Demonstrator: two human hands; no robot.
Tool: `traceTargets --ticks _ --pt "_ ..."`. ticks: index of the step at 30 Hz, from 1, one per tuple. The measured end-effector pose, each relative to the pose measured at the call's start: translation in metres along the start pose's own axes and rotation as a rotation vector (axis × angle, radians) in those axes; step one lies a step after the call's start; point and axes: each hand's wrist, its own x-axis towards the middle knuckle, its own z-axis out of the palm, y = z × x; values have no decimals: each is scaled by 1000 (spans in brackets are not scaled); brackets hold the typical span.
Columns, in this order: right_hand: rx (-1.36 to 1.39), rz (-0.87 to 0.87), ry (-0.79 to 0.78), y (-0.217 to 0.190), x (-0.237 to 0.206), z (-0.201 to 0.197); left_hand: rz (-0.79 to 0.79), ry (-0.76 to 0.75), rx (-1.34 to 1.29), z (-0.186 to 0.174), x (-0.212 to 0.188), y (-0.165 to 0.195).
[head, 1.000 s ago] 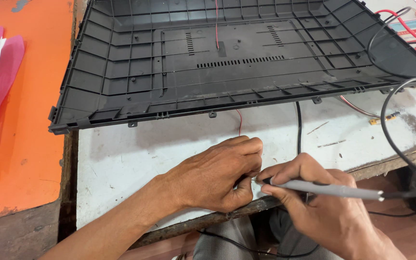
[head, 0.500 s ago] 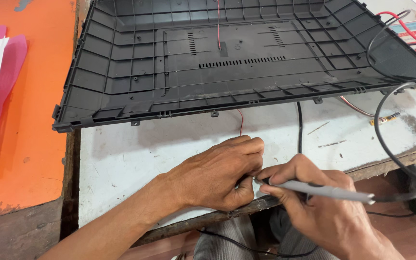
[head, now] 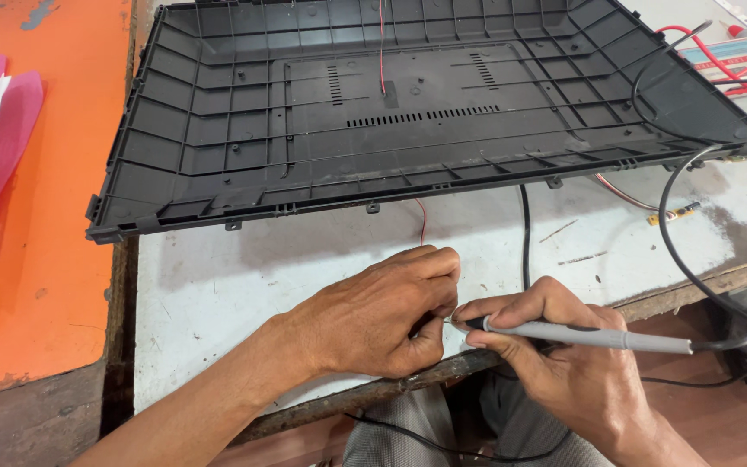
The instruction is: The person uses a soldering iron to join two small wires together on a workbench. The hands hold the wires steady while applying heat and solder to create a connection. The process is repeated for multiple wire ends.
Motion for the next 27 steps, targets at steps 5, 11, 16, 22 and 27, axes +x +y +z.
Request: traceTargets --ticks 5,11,16,22,27 --pt "24 -24 1 1 -1 1 -13 -9 5 0 0 0" --pt "19 -61 19 3 -1 2 -17 -12 -4 1 0 0" --pt "110 -17 0 6 0 3 -43 -16 14 0 0 1" --pt "222 -144 5 9 0 3 -46 -7 -1 -2 -3 1" --pt "13 -232 70 8 -3 2 23 56 -21 -1 -3 0"
